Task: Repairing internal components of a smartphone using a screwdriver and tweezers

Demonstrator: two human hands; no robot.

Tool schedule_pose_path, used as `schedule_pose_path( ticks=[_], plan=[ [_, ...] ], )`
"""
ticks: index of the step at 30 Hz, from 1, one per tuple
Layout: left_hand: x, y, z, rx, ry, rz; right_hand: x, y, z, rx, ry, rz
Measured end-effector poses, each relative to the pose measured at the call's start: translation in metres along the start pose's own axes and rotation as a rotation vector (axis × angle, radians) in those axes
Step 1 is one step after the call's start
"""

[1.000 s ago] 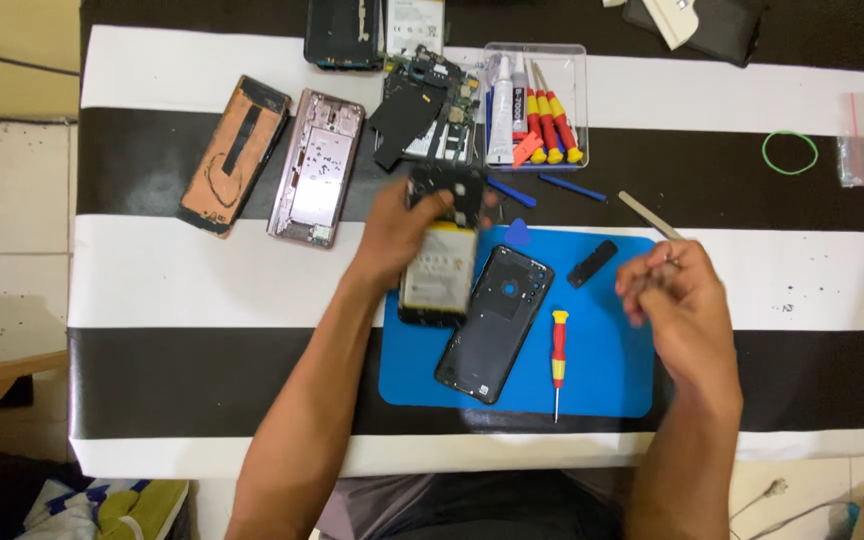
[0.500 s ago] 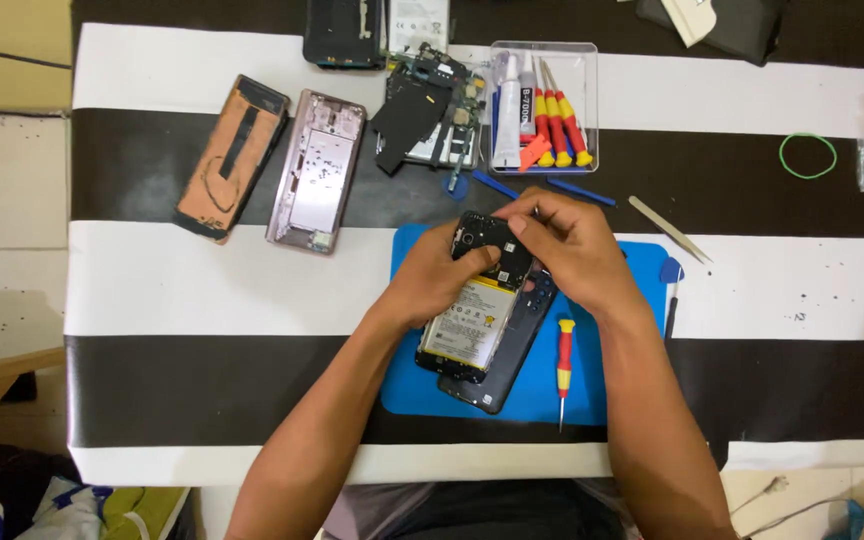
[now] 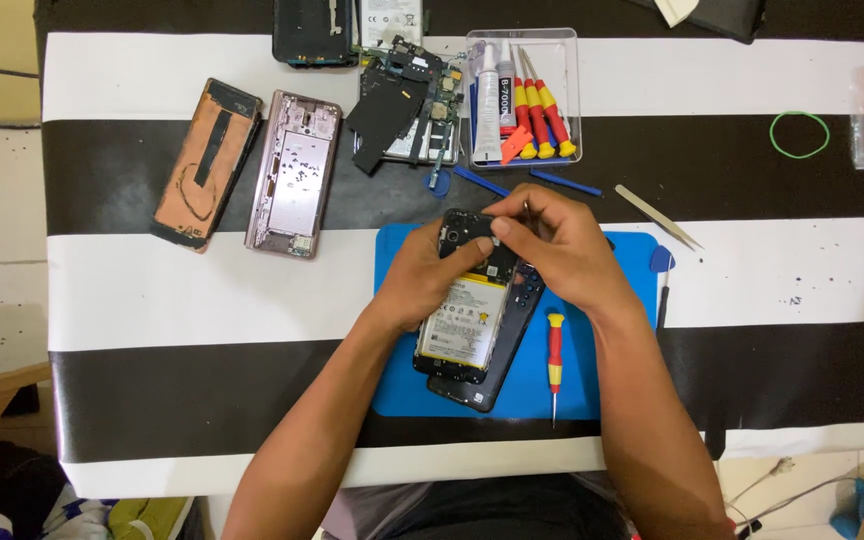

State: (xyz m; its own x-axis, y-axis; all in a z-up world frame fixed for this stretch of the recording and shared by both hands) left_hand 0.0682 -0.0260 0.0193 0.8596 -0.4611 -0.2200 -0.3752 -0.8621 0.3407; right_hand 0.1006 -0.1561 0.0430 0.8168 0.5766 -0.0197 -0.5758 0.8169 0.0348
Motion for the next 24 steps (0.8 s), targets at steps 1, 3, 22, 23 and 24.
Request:
schedule_pose_path(
  ticks=[1, 3, 22, 23, 24],
  plan=[
    [0.002, -0.002, 0.002, 0.004, 0.009, -0.004, -0.003, 0.001, 0.007, -0.051, -0.004, 0.001],
    [0.004, -0.007, 0.008, 0.009, 0.016, -0.008, -0.004, 0.0, 0.007, -0.1, -0.008, 0.001],
    [-0.002, 0.0, -0.01, 0.014, 0.037, -0.063, -0.001, -0.006, -0.005, -0.238, 0.048, -0.074],
    [-0.001, -0.001, -0.009, -0.019, 0.028, -0.084, -0.003, -0.006, 0.0, -0.16, 0.059, -0.087],
    [-0.001, 0.002, -0.014, -0.018, 0.029, -0.08, -0.004, -0.008, 0.001, -0.162, 0.058, -0.091]
  ],
)
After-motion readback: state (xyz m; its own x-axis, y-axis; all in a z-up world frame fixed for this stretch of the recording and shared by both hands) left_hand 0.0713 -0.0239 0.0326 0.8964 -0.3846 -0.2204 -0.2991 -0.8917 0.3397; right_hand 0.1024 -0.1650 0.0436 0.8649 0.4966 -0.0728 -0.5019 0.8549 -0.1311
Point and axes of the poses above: each hand's wrist, its own x-axis towards the middle knuckle, its own y-axis out of the palm, z = x × y, the point moved 10 cm from there along x, towards the middle knuckle, and after that the axes turned 15 degrees about z, right-handed, at the moved point
